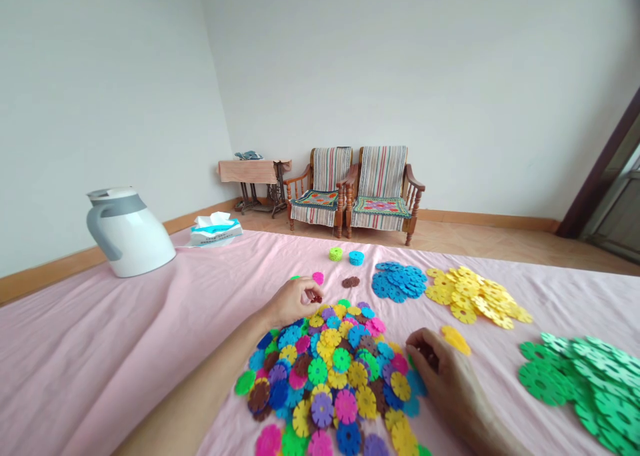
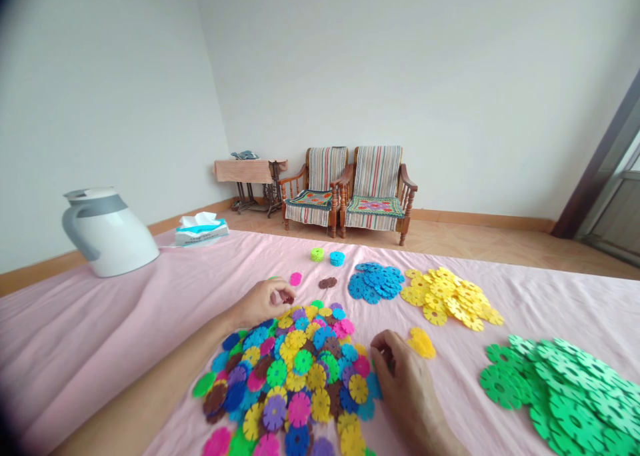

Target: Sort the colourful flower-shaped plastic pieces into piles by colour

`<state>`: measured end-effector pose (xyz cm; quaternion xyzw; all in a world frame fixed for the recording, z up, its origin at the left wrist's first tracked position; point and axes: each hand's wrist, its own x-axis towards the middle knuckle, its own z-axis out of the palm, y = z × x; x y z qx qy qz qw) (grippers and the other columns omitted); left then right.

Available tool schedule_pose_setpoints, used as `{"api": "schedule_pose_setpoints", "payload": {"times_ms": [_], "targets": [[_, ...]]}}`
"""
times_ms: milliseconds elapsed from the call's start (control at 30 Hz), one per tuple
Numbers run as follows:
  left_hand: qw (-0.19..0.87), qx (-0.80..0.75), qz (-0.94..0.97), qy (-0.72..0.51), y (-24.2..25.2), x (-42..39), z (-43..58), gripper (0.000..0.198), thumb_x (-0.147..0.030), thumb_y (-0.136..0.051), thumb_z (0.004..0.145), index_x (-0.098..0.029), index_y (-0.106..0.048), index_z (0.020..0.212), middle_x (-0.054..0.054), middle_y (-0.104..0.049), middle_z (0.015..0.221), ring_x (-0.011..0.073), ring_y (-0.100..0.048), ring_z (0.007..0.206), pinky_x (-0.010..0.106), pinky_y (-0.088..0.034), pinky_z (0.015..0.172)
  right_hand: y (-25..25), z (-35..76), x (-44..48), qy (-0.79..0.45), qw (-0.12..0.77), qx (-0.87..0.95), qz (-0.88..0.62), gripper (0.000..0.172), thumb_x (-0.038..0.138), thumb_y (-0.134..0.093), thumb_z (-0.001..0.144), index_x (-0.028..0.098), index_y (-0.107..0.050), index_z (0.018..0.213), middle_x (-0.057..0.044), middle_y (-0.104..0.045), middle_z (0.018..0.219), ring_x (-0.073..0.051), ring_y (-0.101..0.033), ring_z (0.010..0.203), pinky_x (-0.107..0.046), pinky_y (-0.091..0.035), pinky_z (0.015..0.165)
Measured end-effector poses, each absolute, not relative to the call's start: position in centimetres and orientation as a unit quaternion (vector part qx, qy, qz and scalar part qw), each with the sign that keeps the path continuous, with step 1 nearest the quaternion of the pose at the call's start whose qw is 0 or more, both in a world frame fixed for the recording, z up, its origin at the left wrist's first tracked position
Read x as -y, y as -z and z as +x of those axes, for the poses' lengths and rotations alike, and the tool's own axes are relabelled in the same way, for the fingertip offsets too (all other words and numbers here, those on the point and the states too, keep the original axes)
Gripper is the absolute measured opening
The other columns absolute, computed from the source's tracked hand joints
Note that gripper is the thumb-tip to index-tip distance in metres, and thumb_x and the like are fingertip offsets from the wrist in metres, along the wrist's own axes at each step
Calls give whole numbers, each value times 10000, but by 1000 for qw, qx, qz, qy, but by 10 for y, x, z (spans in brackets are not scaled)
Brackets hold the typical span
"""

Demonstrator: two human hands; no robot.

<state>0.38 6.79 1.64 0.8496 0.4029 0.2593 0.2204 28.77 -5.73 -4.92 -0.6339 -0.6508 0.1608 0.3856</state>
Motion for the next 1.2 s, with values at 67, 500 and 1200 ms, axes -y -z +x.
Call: {"api": "schedule_pose_setpoints", "payload": {"times_ms": [67,500,1200], "targets": [[218,-417,836,-283,-19,-70,8,212,-158,-575,693,-143,-675,880,38,-652,862,133,-613,742,187,-443,601,49,287,57,-154,386,653,-633,218,359,-423,852,213,-533,733,23,-543,607,-127,-490,536,-233,-370,506],[93,-399,871,-271,-9,-116,90,131,-80,-573,657,-171,-657,699,27,-634,744,168,-595,711,261,-450,696,42,285,58,-157,371,659,-635,170,296,-435,828,210,-531,718,25,-548,611,-128,-511,553,-237,-369,514],[240,-386,876,-163,-38,-76,15,146,-164,-591,687,-152,-710,772,10,-678,668,137,-604,602,188,-426,545,46,286,56,-153,381,659,-630,191,316,-443,826,206,-556,717,15,-568,607,-135,-518,552,-239,-371,514]]}}
